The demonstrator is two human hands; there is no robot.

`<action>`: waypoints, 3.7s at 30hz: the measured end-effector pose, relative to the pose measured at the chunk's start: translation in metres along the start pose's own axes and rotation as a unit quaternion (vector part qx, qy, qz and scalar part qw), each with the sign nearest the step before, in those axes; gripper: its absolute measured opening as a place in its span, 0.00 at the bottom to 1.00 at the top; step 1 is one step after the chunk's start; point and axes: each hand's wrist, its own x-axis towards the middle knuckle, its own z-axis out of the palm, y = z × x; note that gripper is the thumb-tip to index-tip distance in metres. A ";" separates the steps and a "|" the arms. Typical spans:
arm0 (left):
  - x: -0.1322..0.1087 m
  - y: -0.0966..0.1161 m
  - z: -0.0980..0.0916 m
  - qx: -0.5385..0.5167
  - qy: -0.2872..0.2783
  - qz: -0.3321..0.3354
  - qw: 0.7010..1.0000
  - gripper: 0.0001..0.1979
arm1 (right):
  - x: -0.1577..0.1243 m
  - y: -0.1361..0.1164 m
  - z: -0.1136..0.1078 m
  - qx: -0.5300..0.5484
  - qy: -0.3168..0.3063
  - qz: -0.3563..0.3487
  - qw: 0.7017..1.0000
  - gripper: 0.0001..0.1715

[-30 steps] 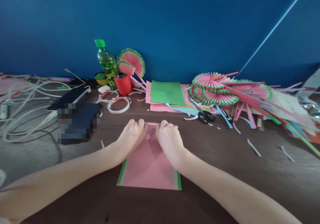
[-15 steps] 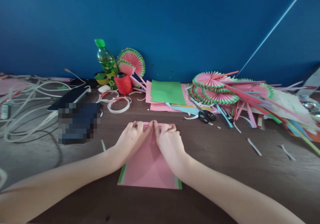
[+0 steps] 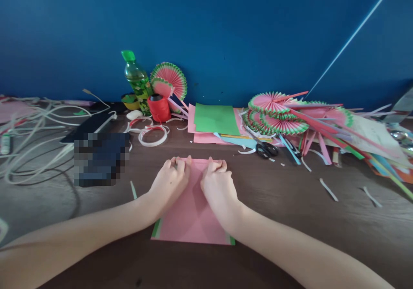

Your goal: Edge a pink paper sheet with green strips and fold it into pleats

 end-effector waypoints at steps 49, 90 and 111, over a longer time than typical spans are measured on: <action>0.024 -0.046 0.011 -0.516 0.016 0.055 0.855 0.06 | 0.047 0.080 0.015 0.544 -0.122 -0.149 0.817 0.04; 0.020 -0.085 -0.014 -0.176 0.319 -0.019 0.931 0.10 | 0.031 0.093 -0.026 0.246 0.215 -0.024 0.945 0.11; 0.037 -0.090 0.027 -0.594 -0.108 0.104 0.790 0.09 | 0.051 0.096 0.018 0.601 -0.213 -0.166 0.752 0.11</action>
